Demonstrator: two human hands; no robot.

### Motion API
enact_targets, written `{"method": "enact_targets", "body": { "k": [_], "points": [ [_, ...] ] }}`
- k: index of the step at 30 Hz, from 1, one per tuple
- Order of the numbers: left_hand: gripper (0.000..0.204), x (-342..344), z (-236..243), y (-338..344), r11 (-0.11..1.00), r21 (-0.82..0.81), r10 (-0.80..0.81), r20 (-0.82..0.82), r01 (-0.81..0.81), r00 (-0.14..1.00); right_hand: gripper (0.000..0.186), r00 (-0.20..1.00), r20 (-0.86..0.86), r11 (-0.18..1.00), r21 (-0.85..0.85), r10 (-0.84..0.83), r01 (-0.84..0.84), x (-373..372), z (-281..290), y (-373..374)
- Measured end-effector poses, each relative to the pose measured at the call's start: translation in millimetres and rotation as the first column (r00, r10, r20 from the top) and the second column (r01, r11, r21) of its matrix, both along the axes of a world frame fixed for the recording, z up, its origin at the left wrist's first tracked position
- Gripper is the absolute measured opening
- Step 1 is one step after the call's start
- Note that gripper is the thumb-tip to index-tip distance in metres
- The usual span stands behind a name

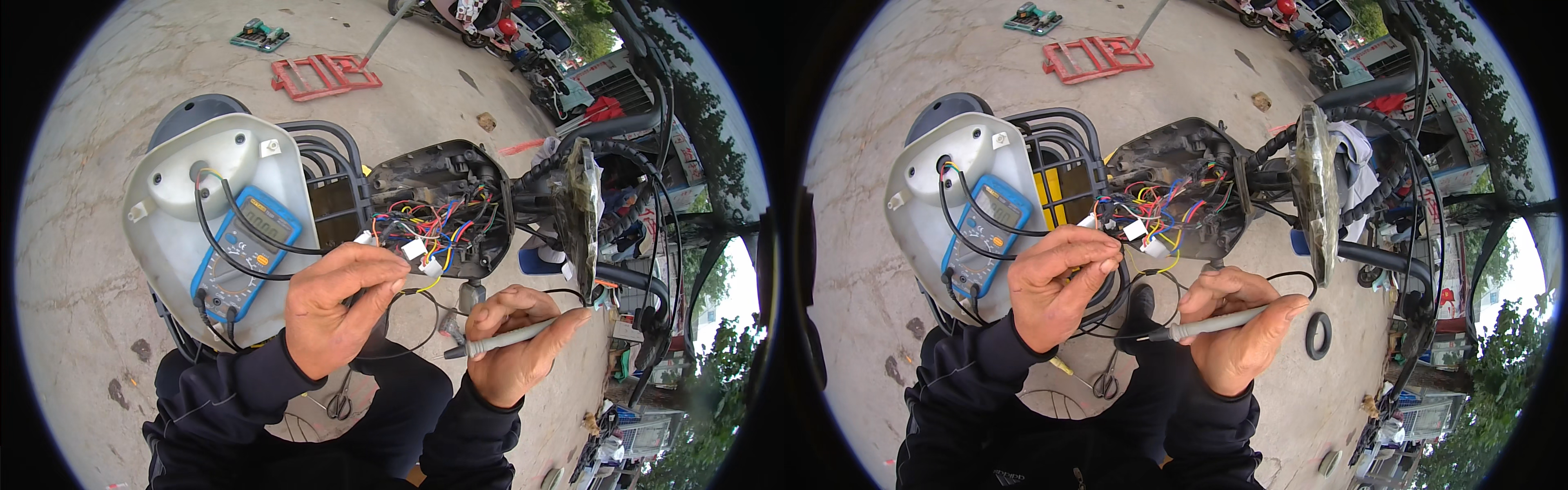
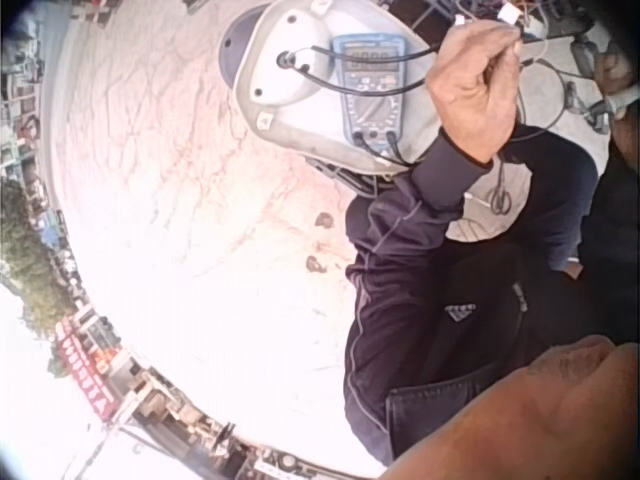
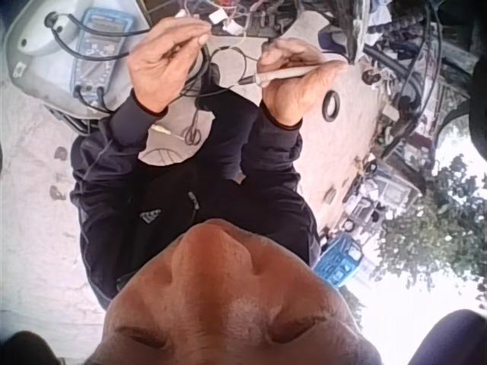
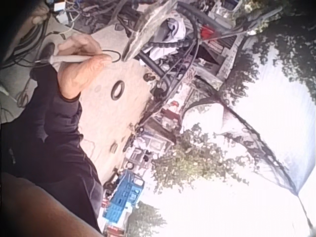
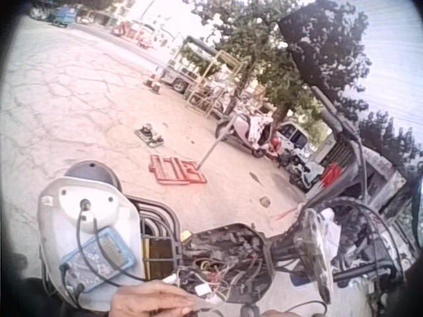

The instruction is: The person retrieves a multimeter and tests the electrical wiring of an electric scooter. They connect the multimeter probes to various wires in the exposed wiring harness and observe the readings on the multimeter display.

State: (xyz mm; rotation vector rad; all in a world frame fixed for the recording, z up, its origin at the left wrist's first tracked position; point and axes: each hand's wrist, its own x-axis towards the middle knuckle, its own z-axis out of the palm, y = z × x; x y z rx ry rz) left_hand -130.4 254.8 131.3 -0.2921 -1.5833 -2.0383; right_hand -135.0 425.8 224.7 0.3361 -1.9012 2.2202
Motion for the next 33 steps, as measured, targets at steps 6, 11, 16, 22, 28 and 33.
{"method": "enact_targets", "body": {
  "k": [6, 11, 16, 22, 28, 33],
  "points": [
    [0.015, -0.1, -1.6, -1.3, 0.999, 0.032, -0.021, 0.014, 0.021, 1.000, 0.026, 0.988, -0.070, 0.990, -0.016, 0.140, -0.142, -7.3, -17.3, -8.9],
    [0.012, 1.0, 1.4, -1.0, 1.000, 0.014, -0.003, 0.042, 0.002, 0.999, 0.026, 0.978, -0.167, 0.990, -0.039, 0.124, -0.132, -6.5, -25.4, -14.7],
    [0.013, 0.0, 0.4, -1.0, 1.000, 0.020, -0.007, 0.021, 0.007, 1.000, 0.032, 0.937, -0.348, 0.991, 0.133, 0.016, 0.032, -7.6, -31.0, -23.6],
    [0.015, 0.0, -2.9, 3.1, 0.996, 0.086, -0.033, 0.019, 0.031, 0.999, 0.028, 0.959, -0.278, 0.965, 0.260, 0.060, 0.015, -6.2, -31.6, -26.1],
    [0.018, 2.0, -3.9, 1.9, 0.999, 0.040, -0.017, 0.012, 0.017, 1.000, 0.030, 0.940, -0.311, 0.955, 0.293, 0.142, -0.048, -6.2, -29.7, -28.3],
    [0.019, 1.4, -3.2, 2.1, 0.999, 0.043, 0.015, -0.013, -0.015, 1.000, 0.020, 0.914, -0.350, 0.957, 0.266, 0.206, -0.114, -9.0, -30.0, -31.9]
  ]
}}
